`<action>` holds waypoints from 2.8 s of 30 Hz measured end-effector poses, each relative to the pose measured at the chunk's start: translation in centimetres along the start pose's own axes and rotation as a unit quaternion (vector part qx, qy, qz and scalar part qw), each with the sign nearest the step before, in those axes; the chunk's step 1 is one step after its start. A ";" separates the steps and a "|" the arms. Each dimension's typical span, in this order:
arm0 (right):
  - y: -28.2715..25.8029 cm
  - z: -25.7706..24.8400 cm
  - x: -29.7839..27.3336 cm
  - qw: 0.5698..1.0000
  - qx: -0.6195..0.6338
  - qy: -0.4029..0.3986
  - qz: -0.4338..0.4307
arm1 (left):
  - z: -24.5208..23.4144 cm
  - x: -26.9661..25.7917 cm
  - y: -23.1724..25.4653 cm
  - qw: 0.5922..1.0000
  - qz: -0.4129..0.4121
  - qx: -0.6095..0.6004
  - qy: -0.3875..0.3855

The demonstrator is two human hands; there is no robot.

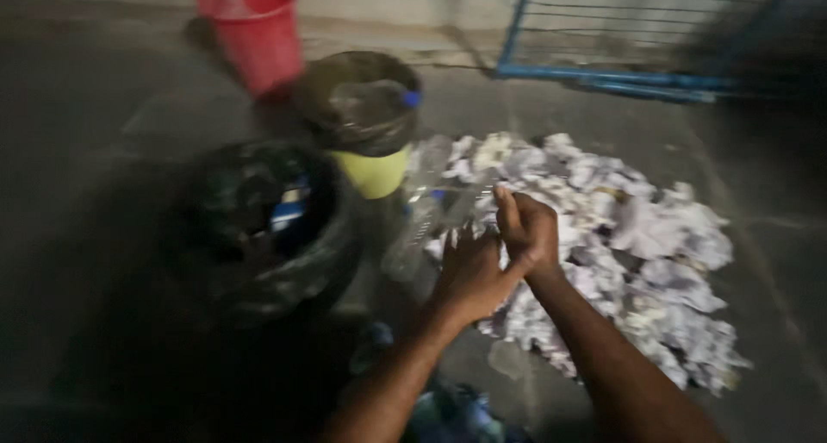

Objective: The person sorts through a pile of crumpled white paper and plastic bottles on the floor. They pick up a small blue box, open it, and place it into a nearby trash bin. They continue to pick up and crumple more paper, occasionally placing items into the bin.

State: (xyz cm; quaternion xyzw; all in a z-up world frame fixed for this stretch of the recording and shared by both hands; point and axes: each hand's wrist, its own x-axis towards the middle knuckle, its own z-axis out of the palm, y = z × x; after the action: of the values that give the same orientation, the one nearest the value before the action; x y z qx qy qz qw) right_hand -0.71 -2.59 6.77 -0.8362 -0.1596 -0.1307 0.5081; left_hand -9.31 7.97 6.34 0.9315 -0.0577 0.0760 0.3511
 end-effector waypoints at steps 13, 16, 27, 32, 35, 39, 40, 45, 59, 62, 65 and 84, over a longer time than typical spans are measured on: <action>-15.0 21.7 1.6 0.930 0.156 -0.102 -0.318 | -21.1 -9.7 -20.0 0.892 -0.141 0.310 0.296; -14.3 25.4 1.0 0.922 0.178 -0.223 -0.260 | -19.8 -10.5 -24.1 0.892 -0.221 0.281 0.276; -12.7 23.2 -2.0 0.914 0.021 -0.231 -0.333 | -20.2 -10.8 -22.4 0.870 -0.237 0.366 0.232; -6.2 13.0 -3.6 0.913 -0.053 -0.203 -0.350 | -19.7 -9.8 -18.8 0.842 -0.210 0.433 0.244; 1.0 4.8 -4.3 0.924 -0.113 -0.192 -0.312 | -16.9 -7.4 -14.6 0.829 -0.161 0.458 0.277; 10.8 -7.4 -5.5 0.945 -0.197 -0.201 -0.165 | -11.7 -4.9 -9.2 0.862 -0.011 0.409 0.299; 12.8 -9.7 -5.7 0.943 -0.236 -0.186 -0.146 | -9.5 -3.5 -7.9 0.901 0.025 0.340 0.266; 19.1 -18.4 -7.6 0.929 -0.310 -0.198 -0.031 | 3.0 2.9 -3.0 0.991 0.030 0.123 0.036; 14.5 -12.1 -8.5 0.771 -0.371 -0.494 0.157 | 20.0 2.6 -6.2 0.929 -0.053 0.280 -0.235; 15.1 -13.4 -7.4 0.810 -0.344 -0.436 0.189 | 21.1 2.5 -8.6 0.966 -0.022 0.216 -0.142; 16.4 -14.7 -7.5 0.868 -0.261 -0.328 0.268 | 20.9 3.8 -9.0 0.990 -0.059 0.112 -0.054; 24.0 -21.0 -5.5 0.908 0.305 0.118 0.263 | 17.8 6.1 -3.7 0.898 0.069 -0.431 -0.053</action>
State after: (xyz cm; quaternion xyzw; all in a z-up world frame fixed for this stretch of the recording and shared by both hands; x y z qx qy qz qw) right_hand 2.72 -32.45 -5.29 -0.6305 0.0949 -0.0349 0.7696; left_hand -0.90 -1.39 -8.13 0.6850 -0.1670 0.0184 0.7089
